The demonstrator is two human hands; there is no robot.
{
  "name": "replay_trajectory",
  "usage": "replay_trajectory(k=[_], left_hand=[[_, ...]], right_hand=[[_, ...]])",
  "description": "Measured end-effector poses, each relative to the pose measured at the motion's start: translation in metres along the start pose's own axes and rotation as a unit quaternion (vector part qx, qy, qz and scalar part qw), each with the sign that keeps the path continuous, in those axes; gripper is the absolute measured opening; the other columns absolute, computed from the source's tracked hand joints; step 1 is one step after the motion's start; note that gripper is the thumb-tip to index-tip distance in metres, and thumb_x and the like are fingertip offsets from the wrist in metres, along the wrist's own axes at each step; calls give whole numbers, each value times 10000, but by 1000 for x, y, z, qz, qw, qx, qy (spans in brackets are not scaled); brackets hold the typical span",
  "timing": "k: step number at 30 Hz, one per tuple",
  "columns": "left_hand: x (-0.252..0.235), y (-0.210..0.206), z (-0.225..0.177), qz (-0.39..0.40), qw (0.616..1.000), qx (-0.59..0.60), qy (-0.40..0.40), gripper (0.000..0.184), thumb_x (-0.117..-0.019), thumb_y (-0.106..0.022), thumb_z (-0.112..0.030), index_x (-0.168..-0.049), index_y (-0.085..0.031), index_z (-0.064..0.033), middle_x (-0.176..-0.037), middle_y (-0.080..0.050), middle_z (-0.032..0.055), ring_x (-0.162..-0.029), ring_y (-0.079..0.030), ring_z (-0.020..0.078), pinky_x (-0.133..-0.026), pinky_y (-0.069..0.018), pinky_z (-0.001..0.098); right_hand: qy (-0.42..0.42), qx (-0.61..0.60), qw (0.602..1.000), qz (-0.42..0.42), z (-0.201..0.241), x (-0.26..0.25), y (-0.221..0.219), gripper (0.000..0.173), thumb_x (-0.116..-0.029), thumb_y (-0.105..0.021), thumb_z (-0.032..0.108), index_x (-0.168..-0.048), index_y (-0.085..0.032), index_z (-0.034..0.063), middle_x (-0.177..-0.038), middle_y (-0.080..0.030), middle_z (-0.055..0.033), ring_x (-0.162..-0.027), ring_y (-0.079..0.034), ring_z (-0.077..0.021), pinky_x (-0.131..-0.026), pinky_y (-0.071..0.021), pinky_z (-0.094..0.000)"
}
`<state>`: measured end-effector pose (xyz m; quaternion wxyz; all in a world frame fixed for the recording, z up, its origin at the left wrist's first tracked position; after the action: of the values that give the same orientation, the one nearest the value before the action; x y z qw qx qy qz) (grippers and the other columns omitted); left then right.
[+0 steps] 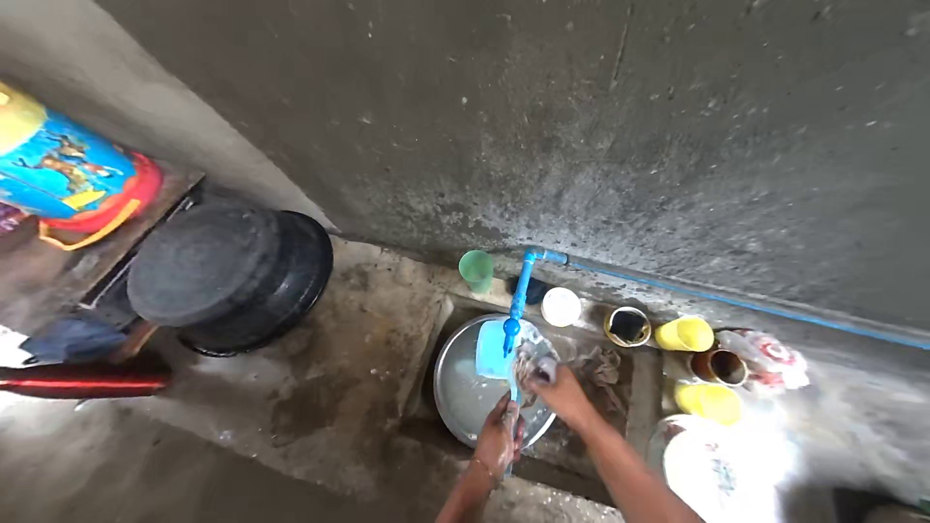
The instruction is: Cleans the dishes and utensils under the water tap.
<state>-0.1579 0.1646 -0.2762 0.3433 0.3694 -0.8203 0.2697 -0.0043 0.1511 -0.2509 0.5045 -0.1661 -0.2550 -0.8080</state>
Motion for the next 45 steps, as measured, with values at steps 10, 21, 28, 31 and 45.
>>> replay_trajectory(k=[10,21,28,31,45], left_hand=[[21,0,6,38,998,-35,-28,378,-1127,-330,-235,-1447,-439,-64,-675,-465,-25,-460,-389,58,-414,-350,210],[26,20,-6,-68,995,34,-65,310,-1129,-323,-219,-1269,-551,-62,-650,-514,10,-442,-441,77,-396,-386,225],[25,8,-11,3,943,305,-133,471,-1132,-192,-334,-1222,-575,-75,-984,-710,46,-914,-697,122,-810,-590,302],[16,6,-19,54,911,390,-125,614,-1099,-168,-501,-1204,-584,-62,-1083,-749,98,-999,-731,224,-846,-611,386],[19,6,-59,-87,989,45,-109,420,-995,-669,-145,-1323,-458,10,-844,-712,130,-585,-673,163,-512,-556,280]], right_hand=[[-33,38,998,49,-5,32,-10,388,-963,-661,144,-1291,-600,-54,-1225,-649,-223,-1129,-639,-283,-1011,-501,-462],[-18,-29,995,92,14,71,-51,364,-991,-599,88,-1324,-569,-59,-1198,-642,-207,-1054,-646,-232,-957,-529,-405],[2,13,993,120,26,84,-58,417,-996,-593,130,-1376,-563,-41,-1356,-592,-226,-1246,-584,-259,-1087,-456,-419],[19,47,991,124,21,97,-60,396,-978,-615,144,-1319,-605,-56,-1297,-630,-237,-1213,-612,-278,-1076,-474,-434],[64,-181,979,-74,28,118,42,634,-774,-751,172,-1328,-507,-16,-1027,-692,-52,-818,-686,-92,-720,-601,-279]])
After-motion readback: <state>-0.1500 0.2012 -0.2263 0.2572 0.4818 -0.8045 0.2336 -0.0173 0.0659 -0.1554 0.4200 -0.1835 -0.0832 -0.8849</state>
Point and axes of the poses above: each hand's wrist, its own x-axis away from the middle knuckle, its own y-axis out of the back of the hand, z = x × y, the point moved 8 cm from there along -x, towards the middle knuckle
